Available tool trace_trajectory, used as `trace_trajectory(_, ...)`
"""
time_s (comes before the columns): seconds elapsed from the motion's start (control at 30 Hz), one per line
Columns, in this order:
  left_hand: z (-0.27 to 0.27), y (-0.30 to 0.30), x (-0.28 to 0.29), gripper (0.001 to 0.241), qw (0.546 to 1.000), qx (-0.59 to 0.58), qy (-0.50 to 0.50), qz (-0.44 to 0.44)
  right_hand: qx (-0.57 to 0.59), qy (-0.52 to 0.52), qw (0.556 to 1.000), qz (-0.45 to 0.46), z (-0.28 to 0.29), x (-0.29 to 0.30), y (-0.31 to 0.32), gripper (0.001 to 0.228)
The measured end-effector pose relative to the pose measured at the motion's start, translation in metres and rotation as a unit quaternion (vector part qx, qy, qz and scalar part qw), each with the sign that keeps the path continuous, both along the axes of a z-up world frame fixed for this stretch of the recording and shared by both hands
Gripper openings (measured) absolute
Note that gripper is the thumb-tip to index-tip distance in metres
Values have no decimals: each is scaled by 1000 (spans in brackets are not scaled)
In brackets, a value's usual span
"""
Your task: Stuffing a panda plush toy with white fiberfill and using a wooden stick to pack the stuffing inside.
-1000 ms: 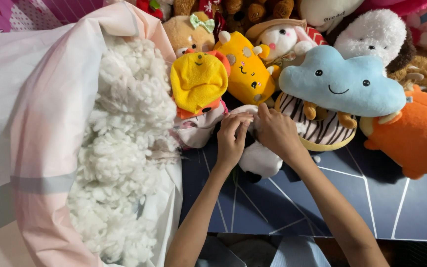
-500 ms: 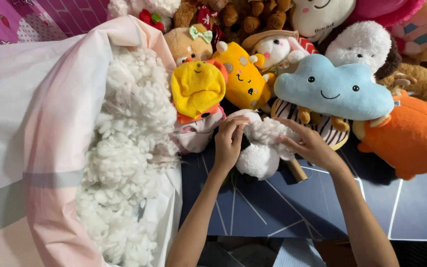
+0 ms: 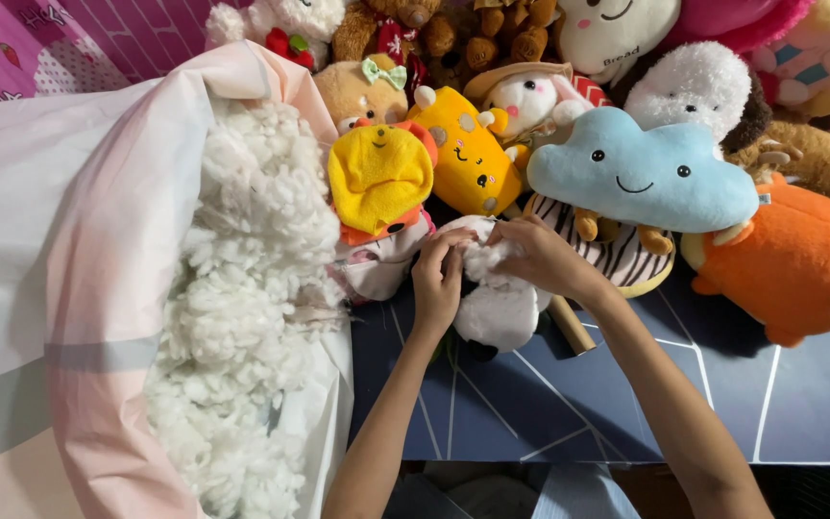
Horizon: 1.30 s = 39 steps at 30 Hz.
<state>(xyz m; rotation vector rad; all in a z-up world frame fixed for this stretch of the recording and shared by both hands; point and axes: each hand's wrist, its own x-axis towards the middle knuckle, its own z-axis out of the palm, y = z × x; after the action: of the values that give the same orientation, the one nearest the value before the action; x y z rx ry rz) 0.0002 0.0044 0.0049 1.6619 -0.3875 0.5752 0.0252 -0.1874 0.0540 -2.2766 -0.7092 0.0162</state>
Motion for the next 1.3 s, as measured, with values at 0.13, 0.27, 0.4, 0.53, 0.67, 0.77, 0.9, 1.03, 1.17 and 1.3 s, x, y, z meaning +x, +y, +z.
trace_trajectory(0.13,11,0,-6,20,998,-51,24,-41,-6,-54,999,0,-20,16,5,49)
trace_trajectory(0.27,12,1,-6,21,996,-55,31,-56,-100,73,992,3,-22,29,17,110)
trace_trajectory(0.4,4,0,-3,21,998,-36,34,-39,-287,-30,946,-150,-53,26,42,90)
trace_trajectory(0.53,12,-2,-8,23,998,-36,31,-32,-263,-98,943,-181,-33,-2,49,91)
trace_trajectory(0.67,5,-5,-7,22,1000,12,0,12,-142,-33,979,-140,-16,-19,34,99)
trace_trajectory(0.77,5,-4,-5,21,999,24,-14,16,-42,45,994,-90,21,-41,23,96)
trace_trajectory(0.9,12,-2,-7,19,1000,21,-18,13,96,123,986,-65,50,-66,9,62)
trace_trajectory(1.03,9,-2,-7,17,999,28,-22,15,102,87,988,-72,34,-59,1,45)
trace_trajectory(1.17,7,-4,-5,16,998,37,-33,23,82,-4,994,-71,-3,-37,1,32)
trace_trajectory(1.3,3,-3,-3,18,998,33,-34,33,65,24,995,-67,-27,-6,2,35)
